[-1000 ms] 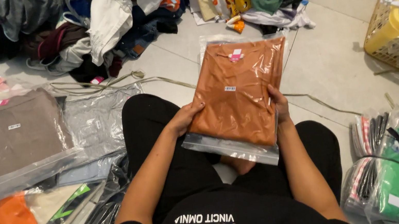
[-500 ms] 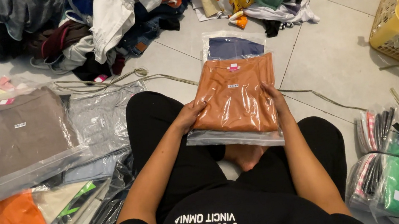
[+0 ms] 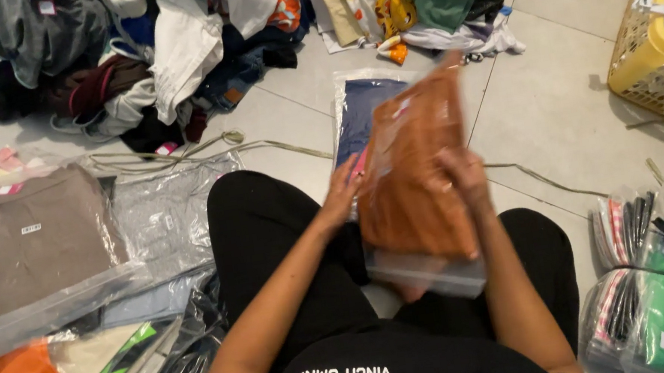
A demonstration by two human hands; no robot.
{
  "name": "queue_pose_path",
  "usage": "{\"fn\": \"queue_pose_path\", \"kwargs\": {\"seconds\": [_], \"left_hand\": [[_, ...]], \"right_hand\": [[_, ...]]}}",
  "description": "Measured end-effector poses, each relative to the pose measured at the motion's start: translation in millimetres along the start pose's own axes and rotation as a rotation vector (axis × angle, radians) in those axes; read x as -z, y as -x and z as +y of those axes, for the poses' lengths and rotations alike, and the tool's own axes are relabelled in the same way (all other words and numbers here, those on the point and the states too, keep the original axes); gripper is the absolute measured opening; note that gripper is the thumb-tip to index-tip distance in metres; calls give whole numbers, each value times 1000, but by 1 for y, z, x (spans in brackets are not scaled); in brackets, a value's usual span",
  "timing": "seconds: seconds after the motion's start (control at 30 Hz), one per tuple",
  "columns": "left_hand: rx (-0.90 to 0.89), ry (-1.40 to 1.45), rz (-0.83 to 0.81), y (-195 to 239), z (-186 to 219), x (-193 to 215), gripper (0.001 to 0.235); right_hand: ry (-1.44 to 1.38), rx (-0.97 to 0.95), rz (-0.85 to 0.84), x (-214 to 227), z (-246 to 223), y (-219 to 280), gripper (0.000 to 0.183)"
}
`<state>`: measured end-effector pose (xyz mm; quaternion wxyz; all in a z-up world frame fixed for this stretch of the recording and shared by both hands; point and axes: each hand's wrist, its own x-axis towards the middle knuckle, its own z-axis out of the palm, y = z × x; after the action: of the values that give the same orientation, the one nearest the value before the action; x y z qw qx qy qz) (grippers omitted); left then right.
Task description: The person sits on the floor and stacks several folded t-shirts that are individually sealed in clear plastic bags. They pick up each bagged shirt one at a time and place it on top of the others to form a neat pile.
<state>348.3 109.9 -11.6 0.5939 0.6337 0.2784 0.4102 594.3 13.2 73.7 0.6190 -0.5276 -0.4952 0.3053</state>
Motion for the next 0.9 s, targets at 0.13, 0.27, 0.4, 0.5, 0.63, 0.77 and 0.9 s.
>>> {"fn": "queue_pose_path", "kwargs": {"seconds": [0.13,0.27,0.4,0.5,0.63,0.77,0.9], "left_hand": [[357,663,26,-1,-15,-36,72],[394,693,1,-1,-6,-50,69],[445,707,-13,11,3,-44,67],[469,717,-26,16,13,-37,66],[479,742,-53,15,37,-32,64],[488,765,-62,22,48,-14,62],[500,779,-78,17,57,-11,61]], "right_hand": [[4,-74,-271,-79,-54,40,56],[91,-60,-409,-89,-89,37,51],[406,-68,-58,-49,-30,11,40],[421,-236,28,-23,-2,2,46],[7,-553,-77,-27,50,4,62],[-206,-674,3,-54,13,8,26],[-204,-554,88,-37,60,6,21]]}}
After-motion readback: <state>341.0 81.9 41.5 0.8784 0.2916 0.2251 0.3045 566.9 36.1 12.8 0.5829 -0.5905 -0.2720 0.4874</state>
